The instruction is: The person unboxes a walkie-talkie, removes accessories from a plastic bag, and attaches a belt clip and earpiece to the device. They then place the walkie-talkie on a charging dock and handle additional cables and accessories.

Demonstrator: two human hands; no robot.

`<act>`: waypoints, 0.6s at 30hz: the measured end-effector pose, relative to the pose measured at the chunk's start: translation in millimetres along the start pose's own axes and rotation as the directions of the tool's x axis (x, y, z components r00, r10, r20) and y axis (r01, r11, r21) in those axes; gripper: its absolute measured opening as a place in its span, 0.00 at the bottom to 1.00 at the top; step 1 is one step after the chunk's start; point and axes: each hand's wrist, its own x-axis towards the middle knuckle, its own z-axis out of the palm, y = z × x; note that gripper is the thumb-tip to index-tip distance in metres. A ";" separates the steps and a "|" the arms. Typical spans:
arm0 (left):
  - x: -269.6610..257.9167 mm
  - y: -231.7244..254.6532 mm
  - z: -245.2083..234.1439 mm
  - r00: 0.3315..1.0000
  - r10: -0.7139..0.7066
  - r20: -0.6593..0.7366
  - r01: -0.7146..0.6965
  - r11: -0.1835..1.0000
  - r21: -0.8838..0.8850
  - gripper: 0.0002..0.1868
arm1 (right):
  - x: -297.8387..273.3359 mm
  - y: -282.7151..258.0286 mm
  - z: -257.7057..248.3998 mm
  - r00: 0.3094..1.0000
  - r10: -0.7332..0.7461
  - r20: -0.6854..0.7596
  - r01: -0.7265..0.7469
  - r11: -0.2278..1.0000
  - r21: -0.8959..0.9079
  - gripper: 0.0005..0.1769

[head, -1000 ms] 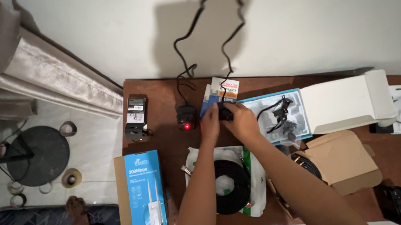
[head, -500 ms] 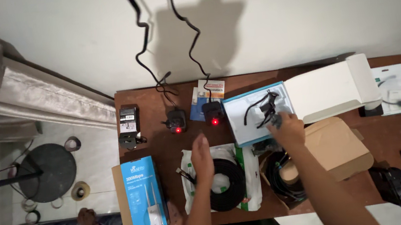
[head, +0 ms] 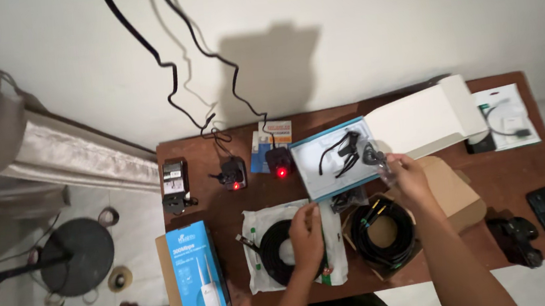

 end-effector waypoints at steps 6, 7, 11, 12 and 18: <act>14.2 73.8 51.7 0.977 0.050 0.205 0.022 0.942 -0.335 0.25 | -74.7 -45.4 -1.9 0.876 -0.048 0.480 -0.166 0.904 0.394 0.08; 18.8 84.3 56.1 0.966 0.051 0.253 0.041 0.938 -0.345 0.26 | -89.8 -55.3 3.1 0.906 0.043 0.422 -0.198 0.922 0.332 0.09; 37.2 115.7 67.7 0.936 0.133 0.325 -0.019 0.943 -0.331 0.22 | -136.9 -107.0 25.8 0.892 -0.017 0.452 -0.148 0.934 0.326 0.26; 40.8 121.8 67.5 0.934 0.171 0.313 -0.067 0.946 -0.316 0.20 | -144.6 -122.0 29.4 0.906 -0.018 0.422 -0.134 0.935 0.328 0.31; 50.3 161.3 53.1 0.944 0.159 0.291 0.001 0.876 -0.483 0.17 | -168.1 -174.7 40.5 0.922 -0.155 0.356 0.107 0.983 0.149 0.24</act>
